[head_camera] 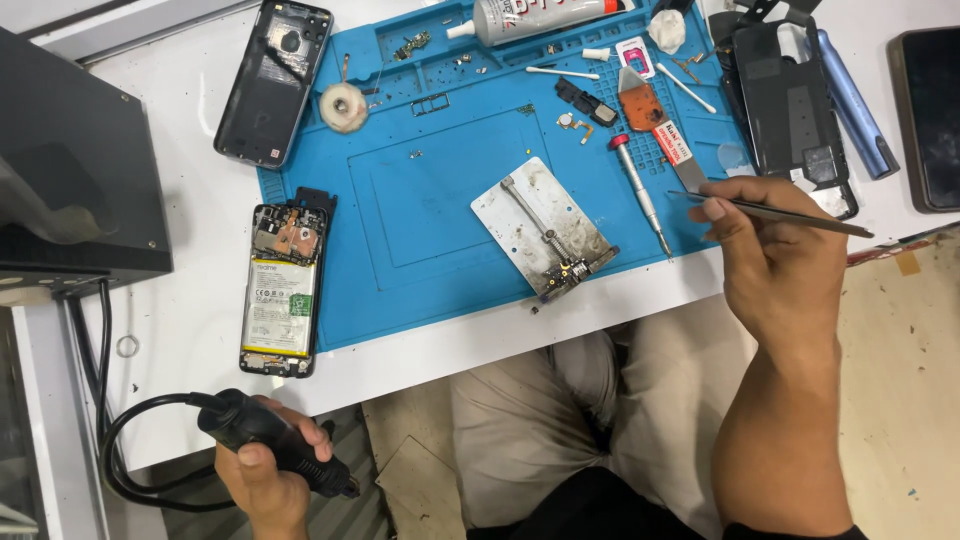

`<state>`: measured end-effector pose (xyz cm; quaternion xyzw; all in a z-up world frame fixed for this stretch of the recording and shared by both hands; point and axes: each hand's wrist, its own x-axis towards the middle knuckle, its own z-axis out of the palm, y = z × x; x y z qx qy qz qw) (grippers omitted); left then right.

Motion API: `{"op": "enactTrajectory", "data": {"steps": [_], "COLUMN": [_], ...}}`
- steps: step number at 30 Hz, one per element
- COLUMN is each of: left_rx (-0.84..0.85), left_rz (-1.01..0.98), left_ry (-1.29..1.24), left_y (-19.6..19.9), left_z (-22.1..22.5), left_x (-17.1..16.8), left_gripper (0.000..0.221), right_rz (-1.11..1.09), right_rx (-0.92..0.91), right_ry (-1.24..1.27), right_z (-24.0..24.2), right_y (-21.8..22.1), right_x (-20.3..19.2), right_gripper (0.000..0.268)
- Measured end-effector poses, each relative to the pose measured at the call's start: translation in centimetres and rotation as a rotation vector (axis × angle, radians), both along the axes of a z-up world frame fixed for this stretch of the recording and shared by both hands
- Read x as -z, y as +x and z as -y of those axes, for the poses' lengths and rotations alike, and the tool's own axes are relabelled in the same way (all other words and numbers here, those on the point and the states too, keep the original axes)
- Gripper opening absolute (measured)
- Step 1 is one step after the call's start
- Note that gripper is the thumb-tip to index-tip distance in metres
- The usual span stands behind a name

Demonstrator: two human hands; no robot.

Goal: Repairing a mobile phone circuit board using a heat gun, tweezers, and a soldering iron

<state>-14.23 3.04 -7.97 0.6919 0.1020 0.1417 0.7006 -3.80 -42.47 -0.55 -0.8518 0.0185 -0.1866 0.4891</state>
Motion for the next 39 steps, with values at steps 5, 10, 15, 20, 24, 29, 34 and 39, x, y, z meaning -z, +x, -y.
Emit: {"op": "enactTrajectory", "data": {"steps": [5, 10, 15, 20, 24, 29, 34, 39], "left_rx": [0.002, -0.011, 0.005, -0.014, 0.021, 0.224, 0.178, 0.292], "left_rz": [0.024, 0.021, 0.033, 0.007, 0.024, 0.140, 0.197, 0.291], "left_ry": [-0.040, -0.100, -0.098, -0.115, -0.205, -0.483, -0.341, -0.274], "left_y": [0.4, 0.1, 0.1, -0.3, -0.4, 1.6, 6.2, 10.8], "left_z": [-0.1, -0.2, -0.2, -0.6, -0.1, 2.0, 3.5, 2.9], "left_x": [0.3, 0.8, 0.6, 1.0, -0.7, -7.2, -9.6, -10.7], "left_gripper": [0.072, 0.070, 0.071, 0.069, 0.066, 0.056, 0.055, 0.071], "right_rz": [0.067, -0.015, -0.023, -0.031, -0.046, -0.030, -0.011, 0.168], "right_rx": [0.008, 0.050, 0.029, 0.022, 0.030, 0.040, 0.033, 0.094], "right_ry": [-0.128, -0.087, -0.155, -0.126, -0.033, -0.026, 0.012, 0.009], "right_z": [-0.3, -0.6, -0.8, -0.6, -0.2, -0.8, -1.0, -1.8], "right_y": [-0.6, -1.1, -1.4, -1.5, -1.7, -2.6, -3.0, -3.7], "right_x": [-0.4, -0.1, -0.1, 0.3, 0.9, 1.2, 1.7, 3.6], "right_gripper": [0.011, 0.009, 0.013, 0.013, 0.012, 0.015, 0.016, 0.022]}}
